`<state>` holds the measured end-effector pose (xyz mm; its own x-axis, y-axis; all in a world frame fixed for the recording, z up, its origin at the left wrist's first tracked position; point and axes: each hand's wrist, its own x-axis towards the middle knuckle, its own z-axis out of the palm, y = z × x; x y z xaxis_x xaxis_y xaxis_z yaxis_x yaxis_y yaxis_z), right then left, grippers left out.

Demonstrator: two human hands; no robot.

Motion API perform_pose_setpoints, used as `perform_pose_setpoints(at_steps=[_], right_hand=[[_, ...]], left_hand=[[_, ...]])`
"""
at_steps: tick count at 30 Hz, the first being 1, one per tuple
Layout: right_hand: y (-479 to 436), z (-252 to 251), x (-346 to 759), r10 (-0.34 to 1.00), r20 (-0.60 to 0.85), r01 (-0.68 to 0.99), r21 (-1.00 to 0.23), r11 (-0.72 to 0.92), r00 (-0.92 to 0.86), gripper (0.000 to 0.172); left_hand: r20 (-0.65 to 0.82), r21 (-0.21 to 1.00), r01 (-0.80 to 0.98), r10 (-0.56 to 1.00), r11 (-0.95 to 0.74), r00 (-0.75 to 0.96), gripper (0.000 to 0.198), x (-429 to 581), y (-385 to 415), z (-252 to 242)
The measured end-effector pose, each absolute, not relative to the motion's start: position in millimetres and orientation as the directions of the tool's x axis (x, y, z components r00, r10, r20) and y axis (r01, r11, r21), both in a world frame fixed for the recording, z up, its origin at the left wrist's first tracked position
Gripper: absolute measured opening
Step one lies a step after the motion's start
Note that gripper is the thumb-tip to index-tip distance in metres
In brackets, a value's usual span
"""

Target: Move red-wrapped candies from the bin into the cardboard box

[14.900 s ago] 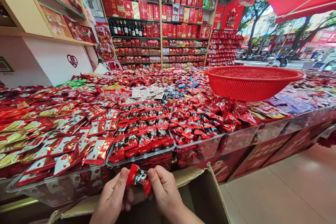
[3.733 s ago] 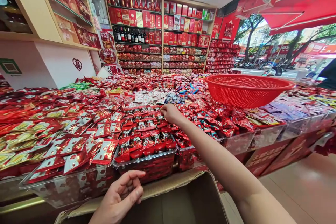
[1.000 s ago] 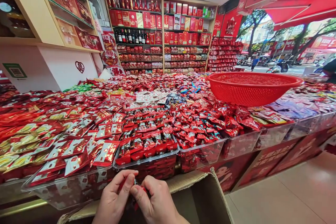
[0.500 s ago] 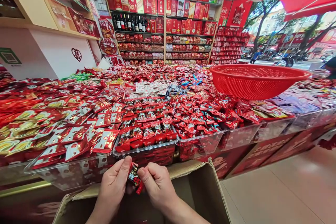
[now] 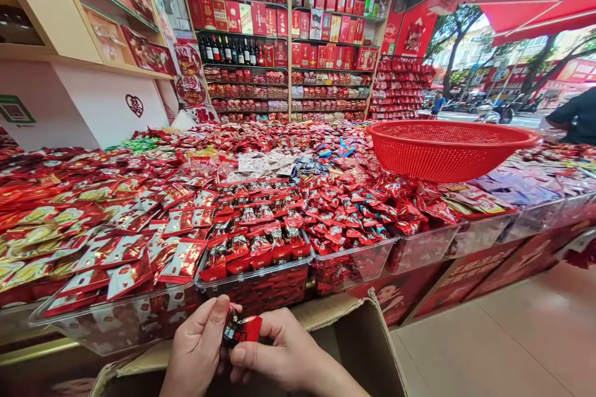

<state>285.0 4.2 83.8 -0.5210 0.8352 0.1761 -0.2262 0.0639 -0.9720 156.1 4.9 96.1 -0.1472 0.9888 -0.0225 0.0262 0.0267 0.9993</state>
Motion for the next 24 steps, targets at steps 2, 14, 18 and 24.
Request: perform_pose_setpoints(at_steps=[2,14,18,24], right_hand=[[4.6,83.9,286.7,0.869,0.174,-0.177,-0.979,0.102,-0.463,0.038],[2.3,79.4,291.4,0.86,0.222,-0.127,-0.975,0.184,-0.46,0.042],[2.7,73.4,291.1,0.92,0.246,0.007,-0.966,0.26,-0.306,0.04],[2.2,71.0,288.4,0.903,0.31,0.073,-0.936,0.345,-0.296,0.046]], left_hand=[[-0.001,1.0,0.021,0.987,0.004,-0.159,0.044,156.7,4.9,98.6],[-0.084,0.996,-0.029,0.99,0.081,-0.112,0.052,156.1,6.9,95.7],[-0.037,0.999,-0.023,0.994,0.035,-0.103,0.05,155.4,7.2,95.1],[-0.105,0.994,-0.022,0.989,0.104,-0.103,0.055,154.0,8.2,97.2]])
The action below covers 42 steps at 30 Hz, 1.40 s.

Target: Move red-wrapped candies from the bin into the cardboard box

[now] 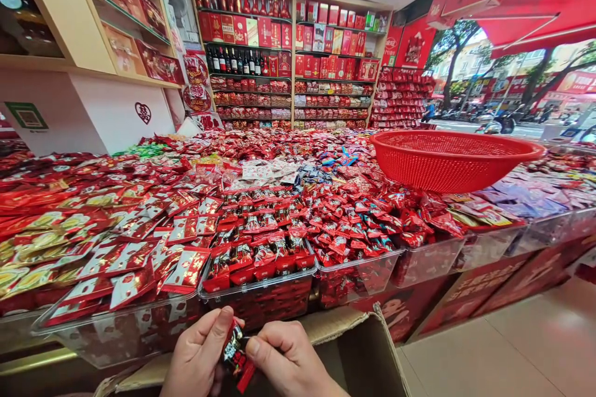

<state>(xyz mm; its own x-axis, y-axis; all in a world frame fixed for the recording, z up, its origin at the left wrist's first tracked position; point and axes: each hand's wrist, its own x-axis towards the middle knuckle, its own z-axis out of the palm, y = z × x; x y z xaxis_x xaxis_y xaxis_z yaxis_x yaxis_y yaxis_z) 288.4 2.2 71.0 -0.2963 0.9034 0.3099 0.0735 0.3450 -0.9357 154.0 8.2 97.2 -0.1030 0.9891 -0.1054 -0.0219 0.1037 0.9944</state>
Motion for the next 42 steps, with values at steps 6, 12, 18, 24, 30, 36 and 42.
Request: perform_pose_setpoints(at_steps=[6,12,18,24,30,36,42], right_hand=[[1.0,76.0,294.0,0.802,0.538,0.19,-0.786,0.588,-0.259,0.033],[5.0,89.5,300.7,0.388,0.811,0.548,-0.102,0.83,-0.438,0.01],[4.8,125.1,307.7,0.285,0.704,0.479,0.088,0.874,-0.65,0.017],[43.7,159.2,302.6,0.419,0.673,0.622,0.078,0.779,-0.61,0.02],[107.6,179.0,265.1,0.555,0.5,0.734,0.301,0.608,-0.665,0.017],[129.6,182.4,250.4,0.716,0.331,0.788,0.294,0.541,-0.614,0.017],[133.5,177.6,252.1,0.758,0.265,0.8,0.277,0.532,-0.596,0.019]], left_hand=[[-0.158,0.987,-0.013,0.98,0.158,-0.123,0.056,149.3,15.6,99.3],[-0.109,0.992,-0.073,0.992,0.104,-0.061,0.052,149.3,14.0,94.4],[-0.172,0.94,-0.301,0.985,0.159,-0.019,0.053,143.1,10.0,98.6],[-0.054,0.889,-0.456,0.999,0.05,0.004,0.046,143.0,11.4,91.8],[0.014,0.939,-0.343,0.998,0.005,0.055,0.045,144.4,12.4,80.8],[0.051,0.959,-0.282,0.994,-0.021,0.101,0.046,141.5,12.6,77.4],[0.039,0.967,-0.256,0.991,-0.006,0.124,0.044,142.6,12.3,73.3]])
